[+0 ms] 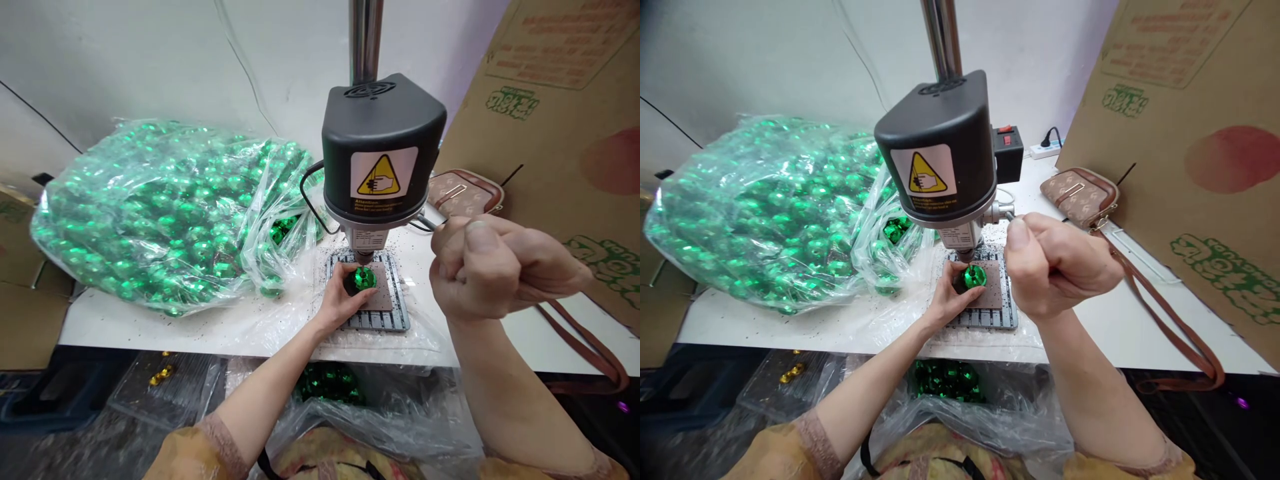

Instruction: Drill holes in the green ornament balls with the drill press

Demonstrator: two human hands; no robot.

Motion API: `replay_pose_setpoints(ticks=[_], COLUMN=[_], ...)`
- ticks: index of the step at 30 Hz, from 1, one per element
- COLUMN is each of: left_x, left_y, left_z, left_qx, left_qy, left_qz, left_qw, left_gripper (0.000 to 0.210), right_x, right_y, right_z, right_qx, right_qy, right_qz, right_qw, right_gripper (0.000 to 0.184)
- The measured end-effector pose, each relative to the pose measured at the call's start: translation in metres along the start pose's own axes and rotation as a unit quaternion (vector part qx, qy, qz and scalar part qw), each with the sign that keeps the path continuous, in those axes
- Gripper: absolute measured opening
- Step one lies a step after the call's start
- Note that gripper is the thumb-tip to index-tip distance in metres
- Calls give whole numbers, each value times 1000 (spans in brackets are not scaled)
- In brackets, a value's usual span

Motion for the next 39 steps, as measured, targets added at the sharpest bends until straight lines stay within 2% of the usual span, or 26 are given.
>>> replay_pose_setpoints(ticks=[4,14,23,26,27,28,30,34,37,39], left_x=[0,-2,-2,-1,-1,0,2,-4,-17,-33], left_y=[0,-1,-2,-1,-1,-1,-1,-3,-14,-18], left_z=[0,0,0,1,1,1,1,3,19,42], left_qx=[-6,-17,-22,-16,-13,-11,-14,-34,-100,-113], left_qy=[-5,2,3,0,-2,-6,-16,-14,13,75], left_qz=[-2,0,-2,1,4,6,7,5,-43,-95], left_qw=[1000,1000,1000,1000,1000,1000,1000,999,994,986], left_gripper=[53,53,52,52,53,53,54,53,51,48], right_x=[4,1,1,7,4,4,9,-5,-11,-12], right_y=[-3,-4,-6,-2,-2,3,8,24,28,28], right_z=[4,13,28,16,7,-3,-25,-58,-65,-65], right_qx=[-21,0,10,-2,-29,-29,-50,-31,-16,-15], right_qy=[-78,-82,-129,-82,-30,11,28,120,130,124], right_qz=[-48,-32,-54,-50,-37,-29,-35,-69,-64,-63], right_qw=[996,996,990,995,998,999,998,990,989,990], right_gripper=[48,48,47,50,51,49,44,45,45,44])
Point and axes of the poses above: each hand's wrist, its own z-axis away from the middle knuckle, its own y-axis out of the palm, x = y × z, the point moved 8 cm from there along -z, towards the middle knuckle, and after that the axes turned 2 degrees about x, right-handed, at the moved point
